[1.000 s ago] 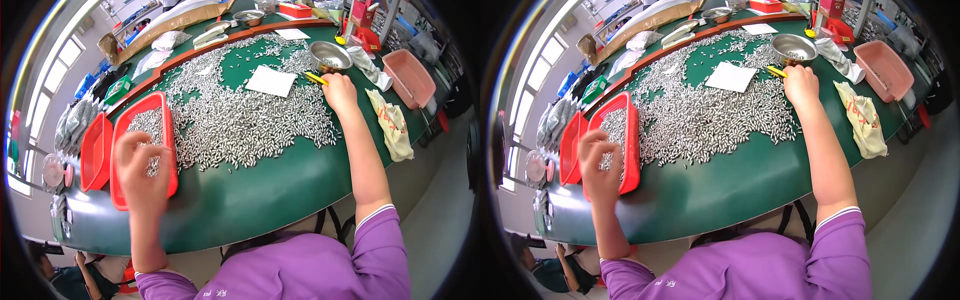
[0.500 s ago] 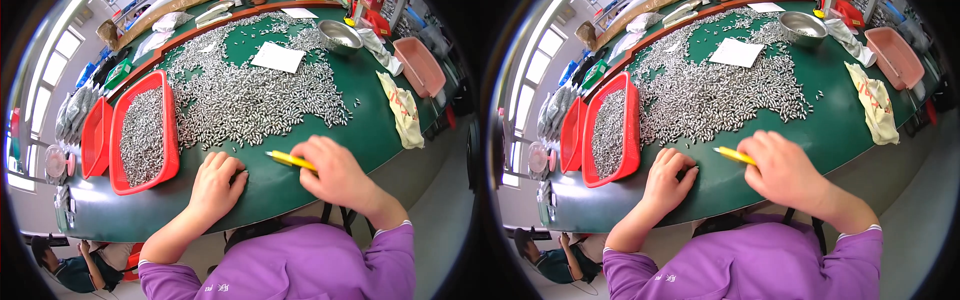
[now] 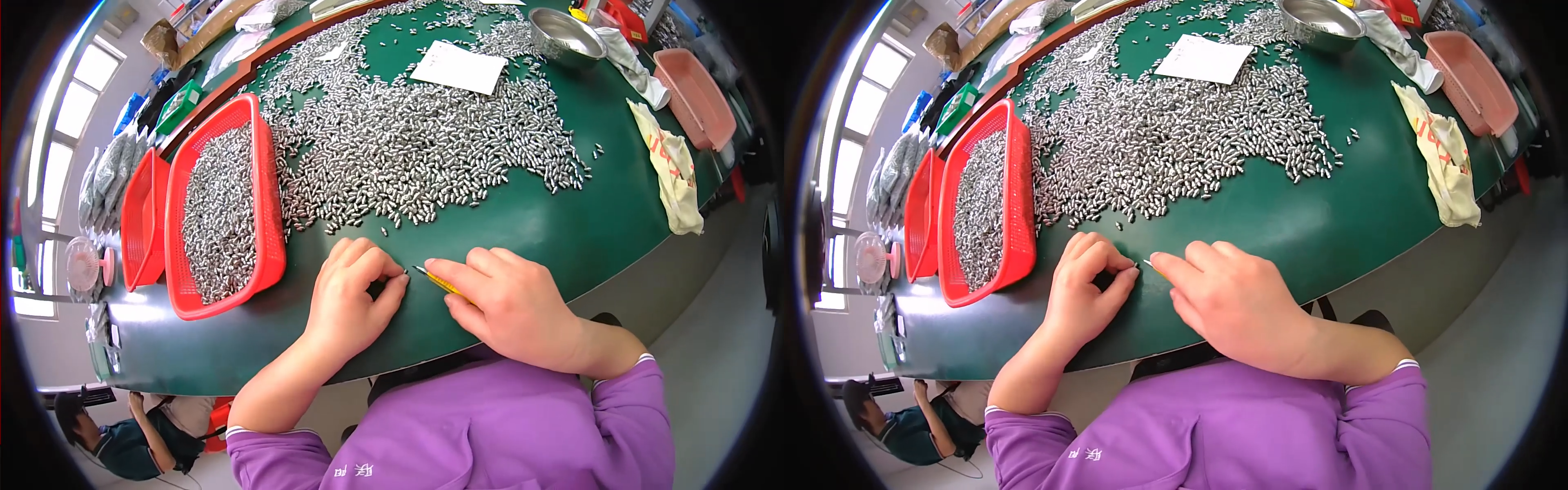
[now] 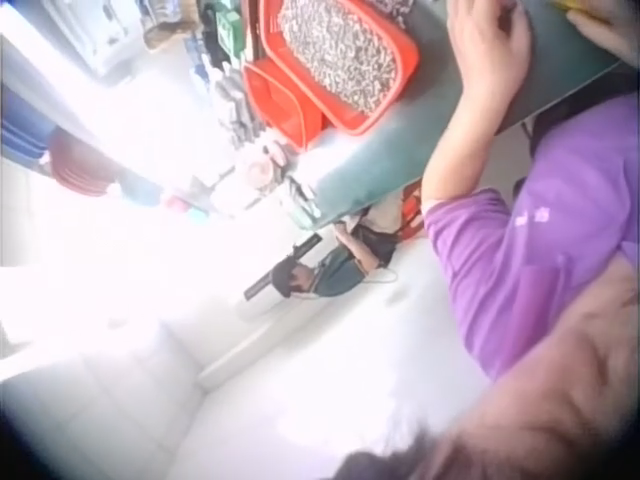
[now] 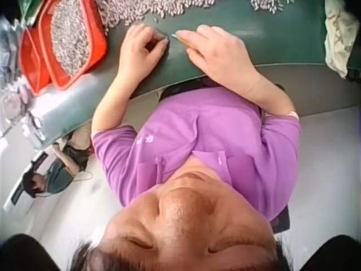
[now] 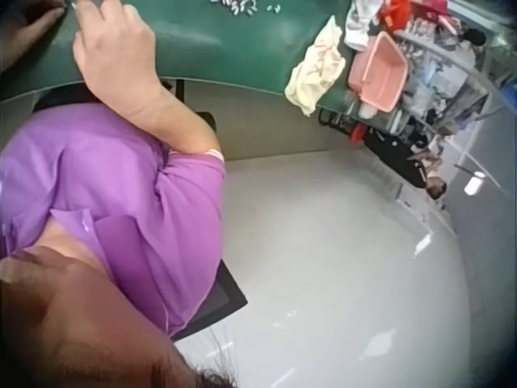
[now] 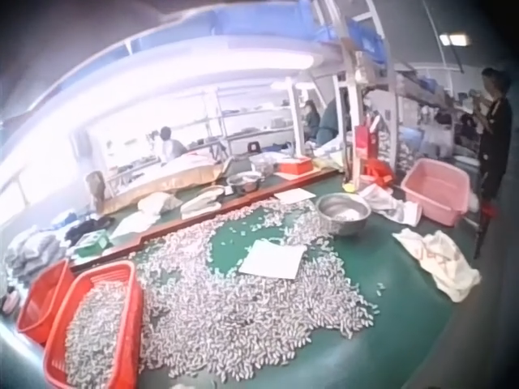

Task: The recorder is sorting and inspecting small silver metallic components at an industrial workbench.

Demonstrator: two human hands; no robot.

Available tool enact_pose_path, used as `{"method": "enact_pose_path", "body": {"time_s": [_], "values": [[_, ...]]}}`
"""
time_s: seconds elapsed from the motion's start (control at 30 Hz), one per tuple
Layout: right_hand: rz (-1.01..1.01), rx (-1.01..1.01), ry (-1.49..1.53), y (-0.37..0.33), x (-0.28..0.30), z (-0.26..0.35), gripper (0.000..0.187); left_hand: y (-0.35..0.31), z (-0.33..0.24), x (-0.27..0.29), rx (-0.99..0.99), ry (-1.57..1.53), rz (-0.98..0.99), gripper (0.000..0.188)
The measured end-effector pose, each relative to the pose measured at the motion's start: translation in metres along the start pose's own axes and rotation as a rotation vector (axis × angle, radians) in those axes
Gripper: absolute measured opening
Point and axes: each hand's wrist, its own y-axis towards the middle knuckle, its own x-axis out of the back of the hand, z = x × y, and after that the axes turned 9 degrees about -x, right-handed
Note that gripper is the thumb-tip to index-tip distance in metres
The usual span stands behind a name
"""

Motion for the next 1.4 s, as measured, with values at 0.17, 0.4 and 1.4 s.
{"method": "enact_pose_path", "body": {"time_s": [0.17,0.4,1.4], "values": [[-0.038,-0.016,0.043,0.002,-0.007,0.004,0.035,0.0,0.003,-0.001,0.001,-0.03,0.0,0.016],[0.008,0.023,0.007,0.004,-0.005,0.001,0.034,0.001,0.003,0.0,0.013,-0.047,-0.006,0.015],[0.023,-0.222,0.304,0.011,0.02,-0.018,0.031,-0.003,0.021,0.011,0.247,-0.672,-0.242,0.009]]}}
